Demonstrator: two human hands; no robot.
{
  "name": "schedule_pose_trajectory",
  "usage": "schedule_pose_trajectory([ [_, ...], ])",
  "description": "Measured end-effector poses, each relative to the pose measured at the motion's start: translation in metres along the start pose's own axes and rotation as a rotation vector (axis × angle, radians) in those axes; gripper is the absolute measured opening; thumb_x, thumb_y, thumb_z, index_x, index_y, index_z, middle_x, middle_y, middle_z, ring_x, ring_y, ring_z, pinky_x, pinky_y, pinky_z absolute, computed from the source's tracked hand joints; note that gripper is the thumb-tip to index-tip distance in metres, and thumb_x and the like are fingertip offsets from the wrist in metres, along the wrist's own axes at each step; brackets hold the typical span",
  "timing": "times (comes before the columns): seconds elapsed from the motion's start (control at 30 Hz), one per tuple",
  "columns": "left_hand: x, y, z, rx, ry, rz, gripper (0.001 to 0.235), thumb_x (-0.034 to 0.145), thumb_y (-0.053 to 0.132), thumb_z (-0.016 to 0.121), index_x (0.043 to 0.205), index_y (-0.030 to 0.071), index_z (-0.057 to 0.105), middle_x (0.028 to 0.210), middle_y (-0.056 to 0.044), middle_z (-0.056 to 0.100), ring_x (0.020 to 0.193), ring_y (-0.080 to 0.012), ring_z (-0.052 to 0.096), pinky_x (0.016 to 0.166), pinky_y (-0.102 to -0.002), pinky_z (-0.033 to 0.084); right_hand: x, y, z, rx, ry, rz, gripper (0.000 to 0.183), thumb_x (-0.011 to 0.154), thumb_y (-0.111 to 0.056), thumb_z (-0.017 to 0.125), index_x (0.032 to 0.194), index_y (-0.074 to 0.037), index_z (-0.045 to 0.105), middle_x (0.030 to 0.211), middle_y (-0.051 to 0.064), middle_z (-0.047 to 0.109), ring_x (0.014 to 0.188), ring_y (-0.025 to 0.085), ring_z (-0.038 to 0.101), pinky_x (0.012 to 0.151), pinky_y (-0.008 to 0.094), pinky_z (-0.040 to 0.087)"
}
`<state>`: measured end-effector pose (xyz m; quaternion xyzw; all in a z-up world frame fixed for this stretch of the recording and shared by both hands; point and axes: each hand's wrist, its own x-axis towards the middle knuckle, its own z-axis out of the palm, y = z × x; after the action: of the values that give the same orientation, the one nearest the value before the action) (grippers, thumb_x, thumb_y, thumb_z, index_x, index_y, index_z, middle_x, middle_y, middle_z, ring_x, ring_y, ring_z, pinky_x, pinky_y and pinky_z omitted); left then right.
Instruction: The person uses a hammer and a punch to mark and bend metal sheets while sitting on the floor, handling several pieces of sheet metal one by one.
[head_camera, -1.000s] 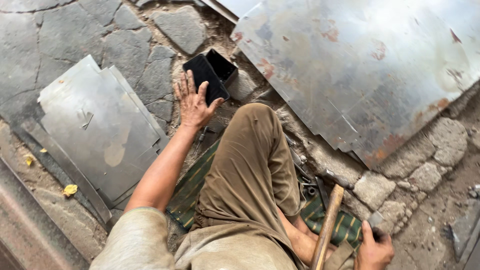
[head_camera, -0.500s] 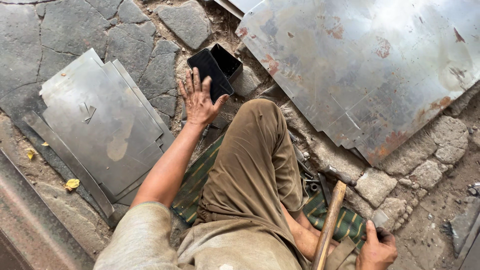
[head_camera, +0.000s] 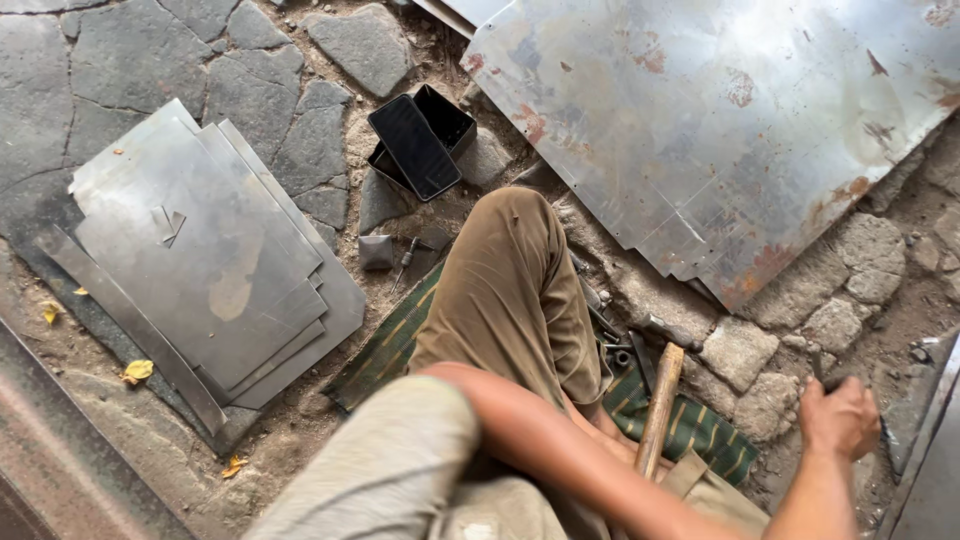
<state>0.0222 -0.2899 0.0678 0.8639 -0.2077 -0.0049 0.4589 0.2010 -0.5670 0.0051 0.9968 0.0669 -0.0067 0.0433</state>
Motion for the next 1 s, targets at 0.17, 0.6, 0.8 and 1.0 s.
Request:
schedule_pose_trajectory([
  [0.17,0.027,0.029,0.008,-0.002,-0.018,0.071,0.033,0.082,0.033,0.071,0.102,0.007,0.066,0.110,-0.012,0.064,0.113,-0.0308,0.056,0.099,-0.047,0.044,0.001,0.026,0.005,-0.147,-0.113,-0.020,0.024,0.102,-0.027,0.071,0.097,-0.003,0.070,0.095,0.015,0.072,0.082,0.030,0.068,0.069,0.046,0.056],
  [0.6,0.060,0.069,0.013,-0.039,0.120,0.172,0.032,0.072,0.039,0.074,0.084,0.010,0.069,0.092,-0.009,0.065,0.091,-0.0289,0.061,0.081,-0.046,0.049,-0.007,0.028,-0.009,-0.257,-0.152,-0.060,0.013,0.103,-0.015,0.062,0.096,-0.008,0.071,0.099,0.015,0.073,0.092,0.032,0.070,0.079,0.046,0.058],
  [0.8,0.076,0.120,0.041,-0.081,0.188,0.286,0.032,0.067,0.041,0.075,0.076,0.011,0.070,0.083,-0.008,0.066,0.082,-0.0281,0.064,0.072,-0.045,0.052,0.002,0.053,0.039,-0.069,0.106,-0.256,0.012,0.106,-0.012,0.058,0.101,-0.008,0.069,0.102,0.017,0.070,0.100,0.038,0.067,0.083,0.048,0.056],
  [1.0,0.053,0.195,0.061,-0.094,0.099,0.417,0.033,0.062,0.044,0.076,0.068,0.012,0.071,0.074,-0.007,0.066,0.072,-0.0273,0.066,0.063,-0.045,0.054,0.020,0.022,0.067,0.203,0.185,-0.093,0.045,0.087,-0.015,0.082,0.122,0.003,0.060,0.101,0.028,0.069,0.089,0.045,0.065,0.080,0.057,0.053],
])
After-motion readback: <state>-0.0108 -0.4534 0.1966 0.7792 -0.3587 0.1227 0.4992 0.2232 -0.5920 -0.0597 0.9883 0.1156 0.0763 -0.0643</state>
